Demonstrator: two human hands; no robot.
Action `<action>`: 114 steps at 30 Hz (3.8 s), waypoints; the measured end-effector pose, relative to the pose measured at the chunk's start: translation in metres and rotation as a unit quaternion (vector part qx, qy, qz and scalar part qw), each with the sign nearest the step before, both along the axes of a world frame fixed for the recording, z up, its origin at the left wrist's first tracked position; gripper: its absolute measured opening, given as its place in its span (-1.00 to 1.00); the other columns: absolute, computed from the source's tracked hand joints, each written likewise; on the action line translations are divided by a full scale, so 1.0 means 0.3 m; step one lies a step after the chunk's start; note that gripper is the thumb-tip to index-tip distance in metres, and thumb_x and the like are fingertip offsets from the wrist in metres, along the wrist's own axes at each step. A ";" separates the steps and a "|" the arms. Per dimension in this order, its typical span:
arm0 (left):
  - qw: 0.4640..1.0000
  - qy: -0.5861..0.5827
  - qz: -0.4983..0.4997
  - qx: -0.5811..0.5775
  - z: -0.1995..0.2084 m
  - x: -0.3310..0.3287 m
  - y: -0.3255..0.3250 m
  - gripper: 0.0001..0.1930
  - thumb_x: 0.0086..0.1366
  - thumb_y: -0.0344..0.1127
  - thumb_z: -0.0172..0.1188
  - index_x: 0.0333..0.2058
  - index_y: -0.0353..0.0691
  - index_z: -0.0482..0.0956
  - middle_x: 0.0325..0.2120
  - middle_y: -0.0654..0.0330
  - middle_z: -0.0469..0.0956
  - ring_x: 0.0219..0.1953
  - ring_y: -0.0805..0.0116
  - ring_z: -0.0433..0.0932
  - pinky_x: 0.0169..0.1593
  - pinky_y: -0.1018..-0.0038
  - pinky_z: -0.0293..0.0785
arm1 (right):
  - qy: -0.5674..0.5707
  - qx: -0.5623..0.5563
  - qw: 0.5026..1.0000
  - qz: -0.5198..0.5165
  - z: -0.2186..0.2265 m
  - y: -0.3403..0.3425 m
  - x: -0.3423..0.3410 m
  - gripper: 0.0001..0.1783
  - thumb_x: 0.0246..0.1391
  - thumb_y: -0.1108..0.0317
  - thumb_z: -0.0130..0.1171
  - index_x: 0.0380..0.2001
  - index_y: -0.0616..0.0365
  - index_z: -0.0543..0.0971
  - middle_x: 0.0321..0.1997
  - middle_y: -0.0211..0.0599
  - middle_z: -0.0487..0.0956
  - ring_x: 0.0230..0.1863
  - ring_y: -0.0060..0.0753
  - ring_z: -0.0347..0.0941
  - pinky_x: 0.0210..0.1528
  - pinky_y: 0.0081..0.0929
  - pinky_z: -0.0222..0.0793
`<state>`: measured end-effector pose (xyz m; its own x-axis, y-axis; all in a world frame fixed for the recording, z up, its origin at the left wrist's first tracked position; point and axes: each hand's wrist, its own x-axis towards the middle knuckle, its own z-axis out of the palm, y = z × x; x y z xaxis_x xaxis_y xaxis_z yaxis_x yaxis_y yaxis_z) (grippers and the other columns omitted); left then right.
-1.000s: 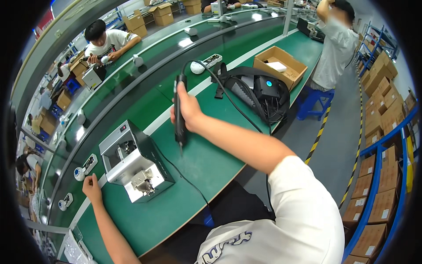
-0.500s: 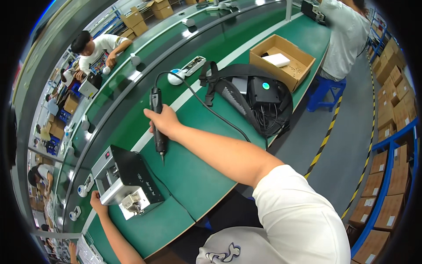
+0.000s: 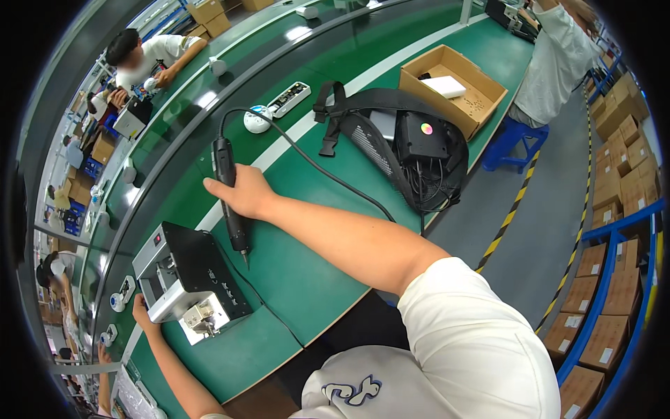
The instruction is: Assembling electronic components by attaching a plastic part to a circuit board using an electric screwdriver.
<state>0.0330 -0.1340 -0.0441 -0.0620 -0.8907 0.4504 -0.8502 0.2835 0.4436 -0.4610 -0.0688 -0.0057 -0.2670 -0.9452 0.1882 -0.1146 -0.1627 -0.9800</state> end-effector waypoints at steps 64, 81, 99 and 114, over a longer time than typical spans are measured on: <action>0.932 -0.006 0.268 -0.245 0.154 0.300 0.267 -0.69 0.09 -0.27 0.33 -0.21 -0.29 0.55 -0.20 0.00 0.55 -0.07 -0.03 0.47 -0.01 0.14 0.40 | -0.120 0.040 0.992 0.022 -0.081 -0.057 0.017 -0.55 0.17 -0.06 0.25 -0.35 0.19 0.56 -0.53 -0.45 0.46 -0.50 -0.61 0.40 -0.40 -0.63 0.27; 0.888 -0.188 0.396 0.140 0.260 0.689 0.839 -0.33 0.08 -0.13 0.34 0.12 -0.32 0.36 -0.28 -0.13 0.63 -0.21 -0.13 0.62 -0.06 0.16 0.53 | -0.120 0.049 0.991 -0.018 -0.105 -0.057 -0.012 -0.55 0.12 -0.02 0.31 -0.31 0.20 0.54 -0.49 -0.42 0.46 -0.49 -0.59 0.38 -0.43 -0.61 0.26; 0.845 -0.503 -0.140 0.121 0.406 0.361 0.720 -0.30 0.10 -0.54 0.17 0.26 -0.06 0.29 0.28 0.03 0.28 0.31 0.08 0.25 0.32 0.20 0.23 | -0.103 0.039 0.994 0.016 -0.053 -0.042 0.035 -0.53 0.10 -0.06 0.32 -0.30 0.19 0.55 -0.46 -0.42 0.46 -0.44 -0.58 0.39 -0.38 -0.63 0.30; 0.901 -0.355 -0.086 0.233 0.424 0.242 0.685 -0.59 0.12 -0.23 0.33 -0.10 -0.24 0.46 -0.08 0.06 0.53 0.02 -0.02 0.47 0.04 0.15 0.39 | -0.082 0.048 0.995 0.007 -0.044 -0.038 0.048 -0.51 0.08 -0.10 0.32 -0.32 0.17 0.55 -0.46 -0.47 0.43 -0.46 -0.62 0.34 -0.37 -0.66 0.24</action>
